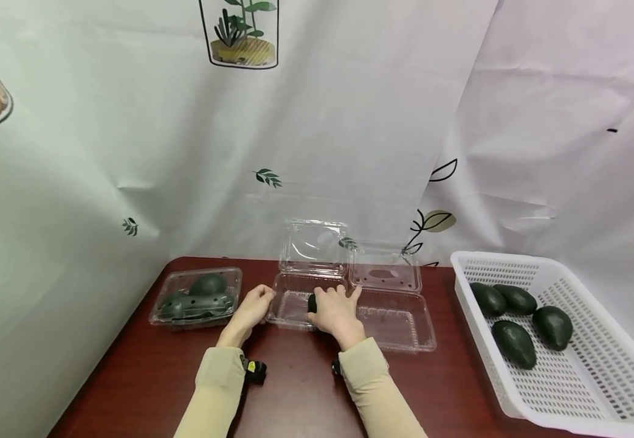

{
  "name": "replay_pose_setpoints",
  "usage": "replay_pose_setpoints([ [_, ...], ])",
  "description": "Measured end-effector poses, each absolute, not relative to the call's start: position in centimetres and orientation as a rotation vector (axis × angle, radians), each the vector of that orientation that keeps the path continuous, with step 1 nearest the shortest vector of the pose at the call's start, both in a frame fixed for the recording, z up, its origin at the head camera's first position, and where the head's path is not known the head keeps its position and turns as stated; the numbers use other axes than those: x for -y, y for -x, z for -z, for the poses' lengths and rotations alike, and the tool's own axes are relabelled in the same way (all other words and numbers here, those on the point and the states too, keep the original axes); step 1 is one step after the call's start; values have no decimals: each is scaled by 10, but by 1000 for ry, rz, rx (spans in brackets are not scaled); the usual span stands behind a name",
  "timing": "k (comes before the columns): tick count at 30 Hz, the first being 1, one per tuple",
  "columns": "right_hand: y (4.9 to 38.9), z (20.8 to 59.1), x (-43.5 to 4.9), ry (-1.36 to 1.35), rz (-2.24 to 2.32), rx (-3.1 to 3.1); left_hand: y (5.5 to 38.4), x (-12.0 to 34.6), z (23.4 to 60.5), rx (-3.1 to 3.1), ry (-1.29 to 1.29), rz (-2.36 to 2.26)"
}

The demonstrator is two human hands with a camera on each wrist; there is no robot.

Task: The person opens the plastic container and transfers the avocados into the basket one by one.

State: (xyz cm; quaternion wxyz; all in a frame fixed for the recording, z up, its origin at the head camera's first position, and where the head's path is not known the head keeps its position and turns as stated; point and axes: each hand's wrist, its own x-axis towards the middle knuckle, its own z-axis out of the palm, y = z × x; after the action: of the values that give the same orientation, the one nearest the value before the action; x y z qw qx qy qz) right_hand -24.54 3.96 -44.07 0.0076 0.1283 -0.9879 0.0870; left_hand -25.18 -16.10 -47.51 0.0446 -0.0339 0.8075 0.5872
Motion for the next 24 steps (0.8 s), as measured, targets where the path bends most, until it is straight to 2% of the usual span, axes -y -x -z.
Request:
replay_pose_setpoints([
  [13,250,446,-39,-383,-319,3046,250,160,473,-2483,66,-1816],
  [24,250,441,-38,-433,-354,2958,253,159,474,-2486,132,-1792],
])
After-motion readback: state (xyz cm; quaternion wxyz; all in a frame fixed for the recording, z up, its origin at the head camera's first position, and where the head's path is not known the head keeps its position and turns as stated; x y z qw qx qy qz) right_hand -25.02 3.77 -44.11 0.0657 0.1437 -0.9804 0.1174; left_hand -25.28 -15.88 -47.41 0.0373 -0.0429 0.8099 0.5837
